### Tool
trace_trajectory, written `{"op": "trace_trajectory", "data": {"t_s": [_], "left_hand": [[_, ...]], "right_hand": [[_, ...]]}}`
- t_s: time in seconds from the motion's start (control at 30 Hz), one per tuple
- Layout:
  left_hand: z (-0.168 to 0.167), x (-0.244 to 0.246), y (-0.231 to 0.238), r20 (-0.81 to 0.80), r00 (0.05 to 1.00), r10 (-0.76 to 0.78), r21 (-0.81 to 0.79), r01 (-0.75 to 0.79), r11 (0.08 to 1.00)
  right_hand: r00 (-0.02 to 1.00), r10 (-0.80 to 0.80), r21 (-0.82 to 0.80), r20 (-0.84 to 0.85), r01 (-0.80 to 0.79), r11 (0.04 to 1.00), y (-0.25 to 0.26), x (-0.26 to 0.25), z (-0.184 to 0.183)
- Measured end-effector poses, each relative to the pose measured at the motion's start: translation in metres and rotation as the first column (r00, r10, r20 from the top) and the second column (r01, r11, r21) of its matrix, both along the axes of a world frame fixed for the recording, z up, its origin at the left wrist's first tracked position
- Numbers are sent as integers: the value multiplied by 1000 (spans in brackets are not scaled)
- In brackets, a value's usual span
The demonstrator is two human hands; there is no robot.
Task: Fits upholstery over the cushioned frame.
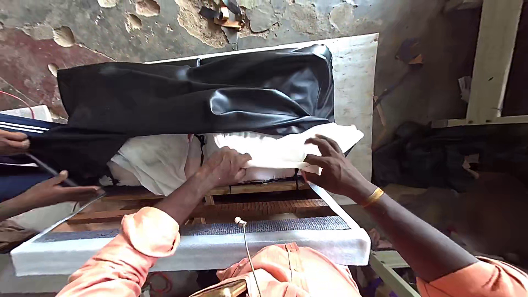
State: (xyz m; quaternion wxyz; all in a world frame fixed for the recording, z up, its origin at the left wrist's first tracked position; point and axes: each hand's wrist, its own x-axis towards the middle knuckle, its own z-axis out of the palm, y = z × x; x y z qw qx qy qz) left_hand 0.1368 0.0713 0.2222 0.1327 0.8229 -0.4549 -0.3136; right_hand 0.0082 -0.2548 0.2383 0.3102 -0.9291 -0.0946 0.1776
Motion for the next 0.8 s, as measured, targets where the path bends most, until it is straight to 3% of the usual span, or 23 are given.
{"op": "trace_trajectory", "data": {"t_s": [0.1, 0.2, 0.3, 0.33, 0.4, 0.47, 0.53, 0.6, 0.67, 0.73, 0.8], "left_hand": [[11, -21, 7, -85, 984, 157, -96, -165, 982], [38, -29, 4, -203, 956, 211, 104, -193, 976], [63, -49, 10, -357, 921, 156, 315, -39, 948], [66, -58, 15, -406, 904, 137, 326, 4, 945], [67, -72, 28, -517, 843, 150, 323, 29, 946], [66, -80, 42, -633, 723, 275, 289, -108, 951], [73, -92, 50, -786, 489, 379, 226, -343, 912], [87, -98, 44, -876, 251, 411, 234, -524, 819], [102, -97, 36, -897, 169, 408, 230, -610, 758], [114, -87, 39, -822, 300, 485, 262, -557, 788], [110, -77, 58, -664, 532, 525, 332, -419, 845]], "right_hand": [[992, -118, 194, -40, 123, 973, 0, 2, -8], [947, -7, 271, -322, 99, 957, -2, 5, -1], [875, 98, -37, -475, -131, 991, -18, 4, 13], [846, 121, -166, -520, -239, 957, -29, -2, 15], [814, 166, -265, -557, -364, 893, -51, -20, 18], [888, 195, -165, -417, -284, 944, -66, -37, 7], [943, 90, -104, -322, -130, 986, -52, -47, -12], [946, 15, -168, -325, -73, 983, -10, -43, -38], [940, 40, -100, -337, -78, 992, 43, -38, -65], [951, 10, 123, -309, 30, 992, 73, -28, -75], [949, -14, 264, -315, 101, 959, 63, -15, -61]]}}
